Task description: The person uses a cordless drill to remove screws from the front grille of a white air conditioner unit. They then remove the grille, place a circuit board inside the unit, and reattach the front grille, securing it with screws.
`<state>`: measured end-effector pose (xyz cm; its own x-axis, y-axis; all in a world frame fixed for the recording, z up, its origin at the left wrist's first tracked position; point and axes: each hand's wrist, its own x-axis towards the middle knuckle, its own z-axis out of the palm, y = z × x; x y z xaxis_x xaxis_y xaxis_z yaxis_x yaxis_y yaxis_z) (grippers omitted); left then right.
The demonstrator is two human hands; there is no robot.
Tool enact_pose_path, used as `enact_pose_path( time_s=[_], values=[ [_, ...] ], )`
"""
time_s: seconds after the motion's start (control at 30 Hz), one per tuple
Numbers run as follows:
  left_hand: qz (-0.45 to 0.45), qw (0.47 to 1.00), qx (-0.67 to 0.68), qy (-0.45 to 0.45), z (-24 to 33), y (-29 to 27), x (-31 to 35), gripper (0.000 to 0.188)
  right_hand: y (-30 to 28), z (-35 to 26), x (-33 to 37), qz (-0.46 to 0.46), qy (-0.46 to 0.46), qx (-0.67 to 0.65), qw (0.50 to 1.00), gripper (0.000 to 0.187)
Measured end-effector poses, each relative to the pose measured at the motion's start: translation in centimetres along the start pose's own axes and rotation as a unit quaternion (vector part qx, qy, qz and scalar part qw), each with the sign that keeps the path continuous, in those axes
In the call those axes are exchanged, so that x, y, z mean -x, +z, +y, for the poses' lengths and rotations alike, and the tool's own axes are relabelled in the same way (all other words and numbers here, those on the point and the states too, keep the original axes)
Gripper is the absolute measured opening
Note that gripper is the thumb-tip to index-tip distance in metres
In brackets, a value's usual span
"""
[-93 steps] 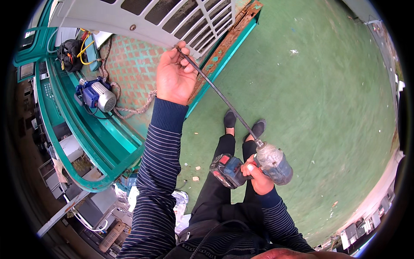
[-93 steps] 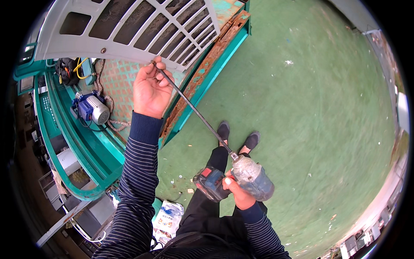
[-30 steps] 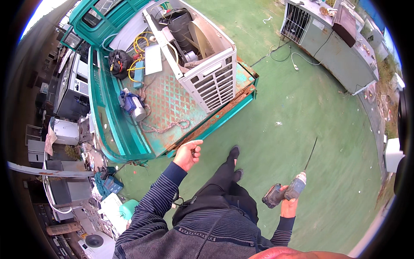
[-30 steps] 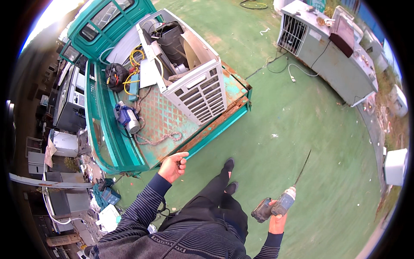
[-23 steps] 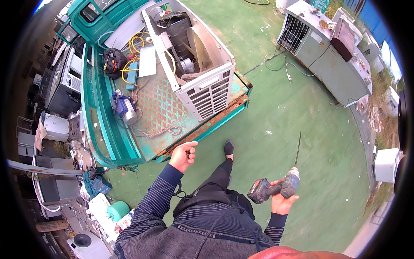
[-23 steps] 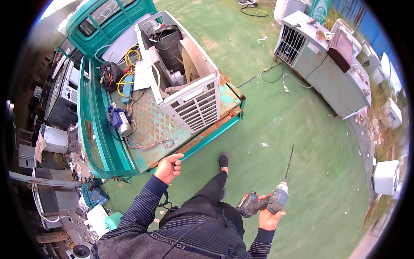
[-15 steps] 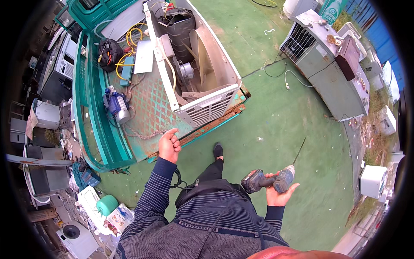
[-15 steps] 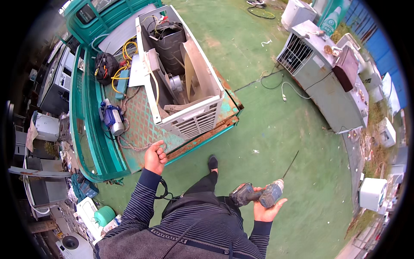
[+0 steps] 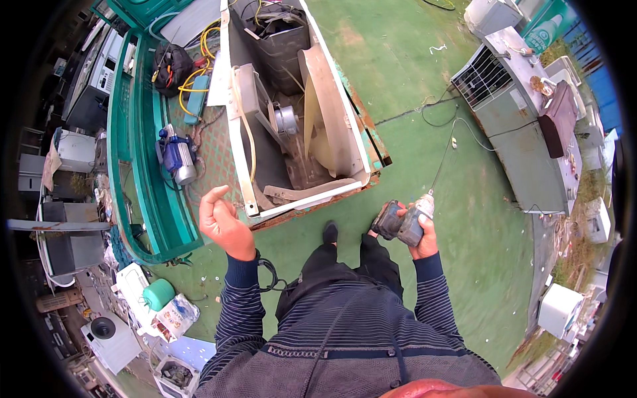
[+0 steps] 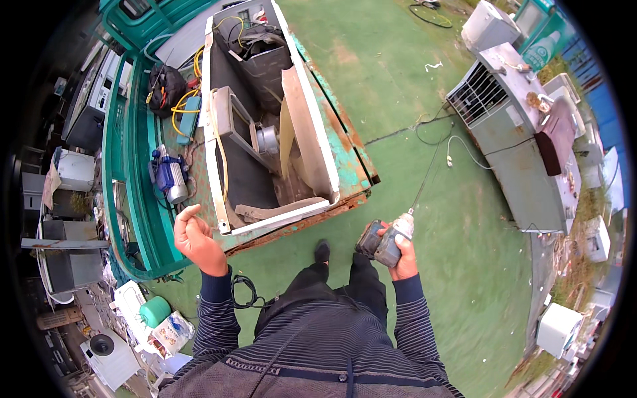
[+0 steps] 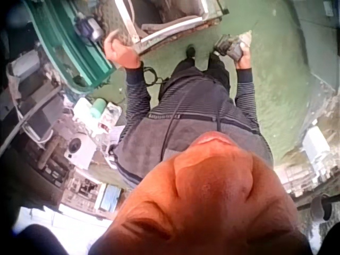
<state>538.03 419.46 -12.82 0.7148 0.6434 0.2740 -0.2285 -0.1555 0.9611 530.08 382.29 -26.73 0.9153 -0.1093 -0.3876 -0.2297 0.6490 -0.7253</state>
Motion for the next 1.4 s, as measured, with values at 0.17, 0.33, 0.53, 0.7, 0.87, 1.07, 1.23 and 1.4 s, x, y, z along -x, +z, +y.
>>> enact_pose_path(
  time_s=[0.17, 0.33, 0.53, 0.7, 0.87, 1.07, 1.23, 1.4],
  values=[
    [0.013, 0.993, -0.096, 0.072, 0.9, 3.3, 2.3, 0.026, 1.2, -0.2, -10.8, -0.084, 0.075, 0.055, 0.992, 0.054],
    [0.095, 0.971, -0.192, 0.105, 0.1, 6.8, 2.1, 0.028, 0.7, 1.7, -22.2, -0.142, 0.108, 0.091, 0.98, 0.047],
    [0.165, 0.916, -0.331, 0.153, -1.0, 7.6, 2.3, 0.028, -0.2, 5.1, -28.8, -0.189, 0.126, 0.176, 0.958, 0.049],
    [0.132, 0.89, -0.394, 0.186, -0.6, 8.3, 1.9, 0.028, -3.3, 6.1, -31.1, -0.192, 0.179, 0.21, 0.942, 0.057],
    [0.13, 0.902, -0.399, 0.099, 0.1, 8.6, 2.3, 0.026, -2.8, 5.1, -32.0, -0.228, 0.219, 0.282, 0.906, 0.062],
    [0.107, 0.899, -0.405, 0.129, 0.0, 8.9, 1.9, 0.026, -2.2, 2.4, -31.8, -0.231, 0.235, 0.331, 0.884, 0.069],
    [0.114, 0.899, -0.405, 0.121, 0.2, 8.8, 1.6, 0.026, -4.7, 1.4, -32.1, -0.216, 0.234, 0.385, 0.866, 0.08],
    [0.129, 0.892, -0.419, 0.107, 0.2, 9.2, 1.4, 0.026, -8.2, -4.7, -34.1, -0.185, 0.367, 0.455, 0.79, 0.069]
  ],
)
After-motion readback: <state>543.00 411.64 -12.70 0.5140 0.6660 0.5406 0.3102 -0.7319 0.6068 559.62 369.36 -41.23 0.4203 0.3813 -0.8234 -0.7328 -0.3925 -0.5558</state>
